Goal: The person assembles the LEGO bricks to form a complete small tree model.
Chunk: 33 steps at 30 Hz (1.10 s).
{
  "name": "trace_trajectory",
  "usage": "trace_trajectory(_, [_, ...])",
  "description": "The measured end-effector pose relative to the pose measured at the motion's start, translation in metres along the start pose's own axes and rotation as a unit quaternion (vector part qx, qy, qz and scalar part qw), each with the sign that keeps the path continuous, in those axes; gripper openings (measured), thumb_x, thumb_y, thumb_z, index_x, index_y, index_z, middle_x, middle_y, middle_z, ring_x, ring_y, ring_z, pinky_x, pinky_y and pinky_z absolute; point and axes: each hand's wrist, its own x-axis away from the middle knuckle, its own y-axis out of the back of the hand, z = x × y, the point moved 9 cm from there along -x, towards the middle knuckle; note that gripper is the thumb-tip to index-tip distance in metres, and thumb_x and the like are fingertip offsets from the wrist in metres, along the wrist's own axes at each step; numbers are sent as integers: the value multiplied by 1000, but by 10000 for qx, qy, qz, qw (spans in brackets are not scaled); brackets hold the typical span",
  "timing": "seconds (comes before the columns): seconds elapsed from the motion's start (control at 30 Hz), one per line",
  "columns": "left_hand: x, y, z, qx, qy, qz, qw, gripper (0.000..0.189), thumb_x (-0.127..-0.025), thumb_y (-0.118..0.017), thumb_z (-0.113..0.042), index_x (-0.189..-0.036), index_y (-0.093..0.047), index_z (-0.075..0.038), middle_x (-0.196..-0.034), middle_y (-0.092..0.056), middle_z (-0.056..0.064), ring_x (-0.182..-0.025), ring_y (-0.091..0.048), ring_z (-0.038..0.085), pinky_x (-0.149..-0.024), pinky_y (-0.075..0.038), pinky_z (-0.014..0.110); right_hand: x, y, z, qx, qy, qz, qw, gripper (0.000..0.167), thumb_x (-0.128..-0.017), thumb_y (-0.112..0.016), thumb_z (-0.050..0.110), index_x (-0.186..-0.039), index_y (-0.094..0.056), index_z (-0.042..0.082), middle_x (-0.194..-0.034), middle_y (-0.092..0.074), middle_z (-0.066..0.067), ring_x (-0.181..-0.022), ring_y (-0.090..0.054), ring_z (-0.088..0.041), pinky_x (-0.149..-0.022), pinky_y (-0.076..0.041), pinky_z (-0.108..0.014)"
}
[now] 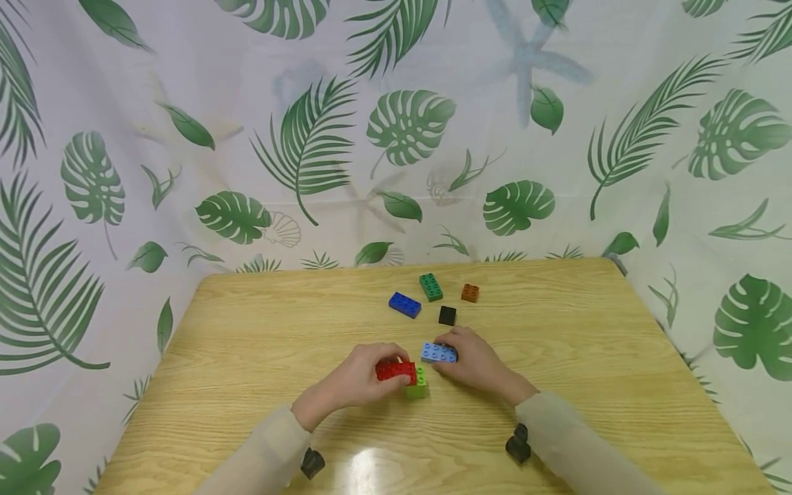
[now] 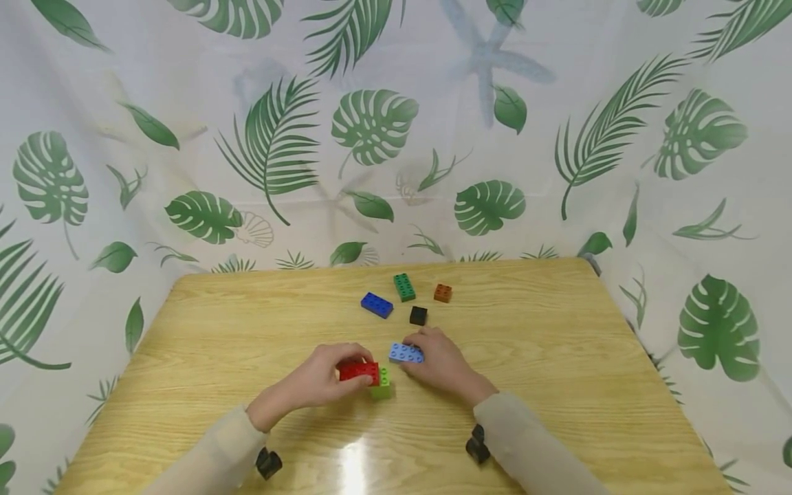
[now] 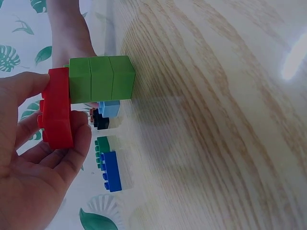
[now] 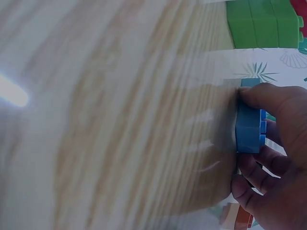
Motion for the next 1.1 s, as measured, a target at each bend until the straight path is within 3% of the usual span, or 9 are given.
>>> trace_trajectory(0.27, [-1, -1, 2, 1, -11, 10, 10000, 27, -101, -70, -31, -123, -70, -16, -111, -73, 0, -92, -64, 8, -78, -55, 21, 4, 6, 4, -605, -95, 49, 9981, 41, -92, -81, 27, -125, -73, 5, -110, -67, -4, -93, -58, -13, -83, -51, -33])
trace_trajectory(0.7, [-1, 1, 1, 63, -33, 8, 10000, 27, -101, -70, -30, -123, -70, -14, -110, -74, -1, -91, -63, 8, -78, -54, 22, 18, 32, 32, -934, 614, -23, 9937, 34, -89, -78, 16, -121, -73, 7, -110, -67, -2, -92, -57, -11, -80, -51, -25])
trace_trajectory(1.1, [-1, 1, 1, -24, -8, 45, 10000, 27, -101, -70, -30, -123, -70, -14, -108, -73, 0, -89, -62, 8, -76, -54, 21, 28, 31, 48, -1131, 858, 238, 9896, 32, -86, -78, 14, -118, -74, 11, -111, -65, 2, -92, -57, -9, -81, -51, -22])
